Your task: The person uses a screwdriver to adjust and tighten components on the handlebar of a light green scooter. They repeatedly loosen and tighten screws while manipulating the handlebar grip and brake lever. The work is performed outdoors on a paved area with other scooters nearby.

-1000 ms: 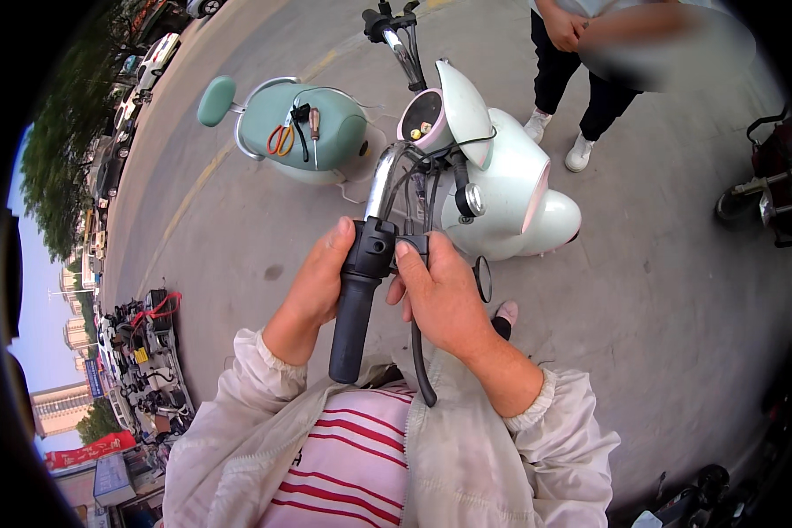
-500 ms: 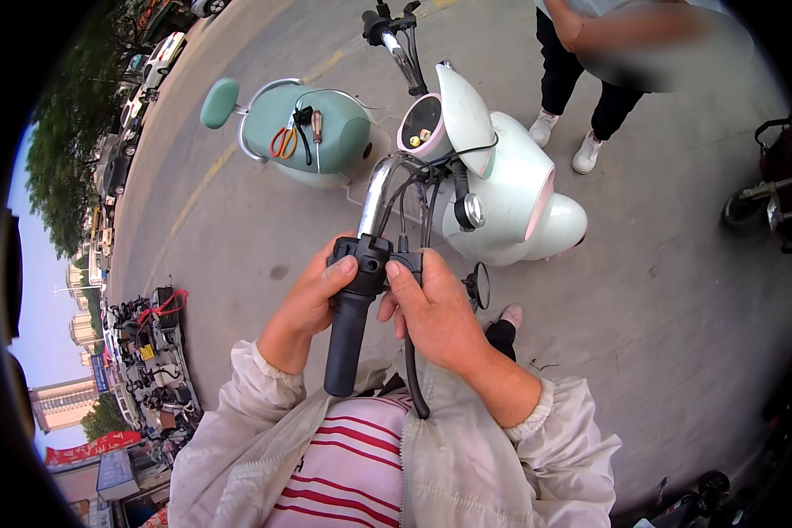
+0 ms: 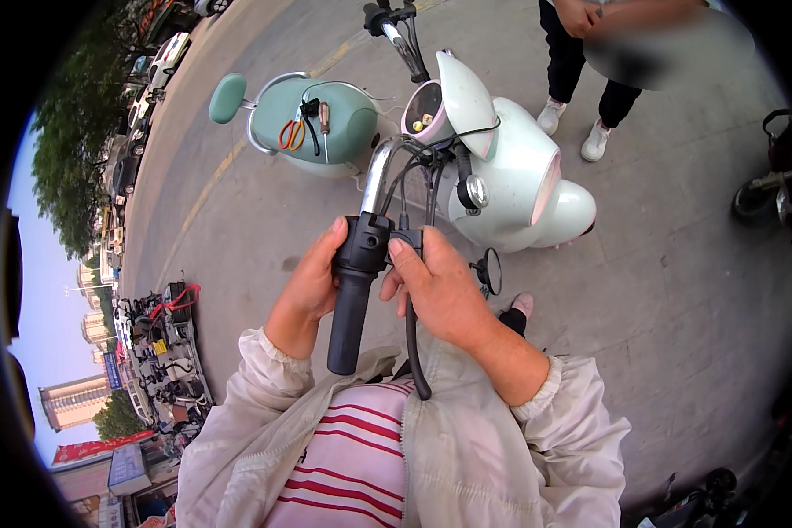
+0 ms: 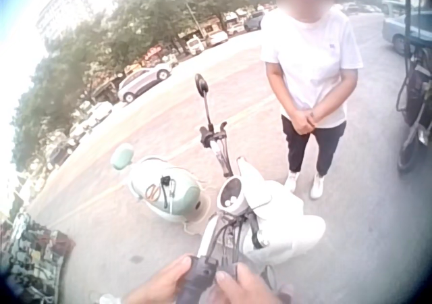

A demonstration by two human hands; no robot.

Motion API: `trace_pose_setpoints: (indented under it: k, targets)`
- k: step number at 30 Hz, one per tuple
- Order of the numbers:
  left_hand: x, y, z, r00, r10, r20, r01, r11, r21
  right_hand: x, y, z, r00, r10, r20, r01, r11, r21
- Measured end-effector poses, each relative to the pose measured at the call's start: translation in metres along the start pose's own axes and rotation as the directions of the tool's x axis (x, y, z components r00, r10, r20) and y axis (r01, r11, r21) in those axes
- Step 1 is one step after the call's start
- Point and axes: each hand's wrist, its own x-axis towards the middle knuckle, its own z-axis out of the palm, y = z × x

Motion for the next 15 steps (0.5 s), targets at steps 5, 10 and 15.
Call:
trace_pose_setpoints:
  k: [5, 10, 15]
  targets:
    - [0.0018, -0.0011, 0.0025, 0.999, 0.05, 0.012, -0.05, 0.999, 0.002, 0.0003, 0.005, 0.007, 0.999, -0.027, -0.028, 0.027, 0.999, 0.019]
    - [0.0015, -0.0022, 0.0003, 0.993, 0.113, 0.032, -0.115, 0.99, 0.079, 0.0016, 0.0069, 0.0063, 0.999, -0.03, -0.024, 0.03, 0.999, -0.012]
    - [0.0017, 0.0058, 0.0038, 0.997, 0.06, 0.048, -0.062, 0.997, 0.043, 0.0034, 0.0077, 0.0025, 0.998, -0.062, 0.016, 0.061, 0.998, 0.013]
